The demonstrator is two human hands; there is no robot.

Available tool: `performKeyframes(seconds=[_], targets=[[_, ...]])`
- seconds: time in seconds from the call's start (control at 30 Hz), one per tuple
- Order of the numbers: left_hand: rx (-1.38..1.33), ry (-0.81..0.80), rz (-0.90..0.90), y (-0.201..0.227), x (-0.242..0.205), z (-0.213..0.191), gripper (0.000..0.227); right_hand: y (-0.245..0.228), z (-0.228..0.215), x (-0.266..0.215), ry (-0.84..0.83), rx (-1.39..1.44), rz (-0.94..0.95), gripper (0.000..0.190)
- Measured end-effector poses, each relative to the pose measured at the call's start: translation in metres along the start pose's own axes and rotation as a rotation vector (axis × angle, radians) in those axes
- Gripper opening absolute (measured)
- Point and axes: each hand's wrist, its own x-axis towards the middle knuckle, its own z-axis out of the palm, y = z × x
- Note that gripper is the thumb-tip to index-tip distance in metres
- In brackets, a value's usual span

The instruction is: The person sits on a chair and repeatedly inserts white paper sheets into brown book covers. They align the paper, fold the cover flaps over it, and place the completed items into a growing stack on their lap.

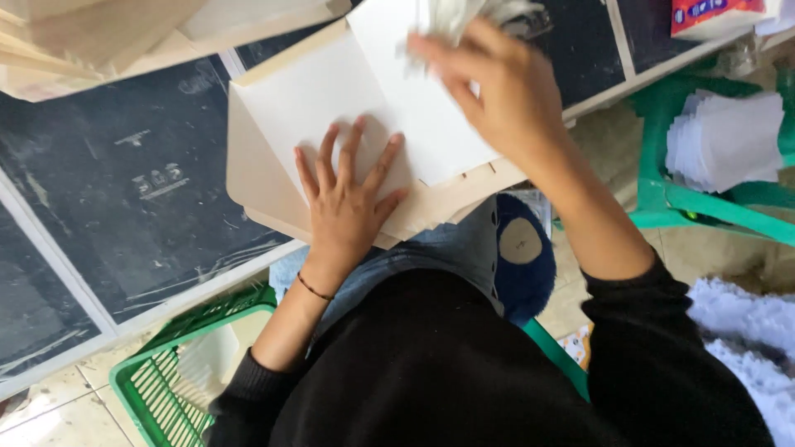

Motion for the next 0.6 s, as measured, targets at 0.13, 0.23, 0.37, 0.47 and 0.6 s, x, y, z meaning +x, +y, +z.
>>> performKeyframes(seconds=[0.13, 0.23, 0.37, 0.47, 0.6], targets=[[-0.014, 0.016, 0.003, -0.001, 0.004, -0.001, 0.073, -0.024, 0.006, -0.068, -0.265, -0.239, -0.015, 0.052], [-0.048, 0.0, -0.004, 0.0, 0.006, -0.006, 0.073, -0.041, 0.007, -0.103, -0.221, -0.499, -0.042, 0.048], [-0.064, 0.004, 0.009, -0.001, 0.007, -0.01, 0.07, -0.046, 0.005, -0.125, -0.266, -0.498, -0.057, 0.052], [-0.082, 0.015, 0.007, -0.001, 0.007, -0.01, 0.07, -0.046, 0.013, -0.131, -0.25, -0.442, -0.063, 0.06], [-0.067, 0.01, 0.016, 0.0, 0.007, -0.009, 0.066, -0.052, 0.023, -0.123, -0.191, -0.41, -0.028, 0.052]])
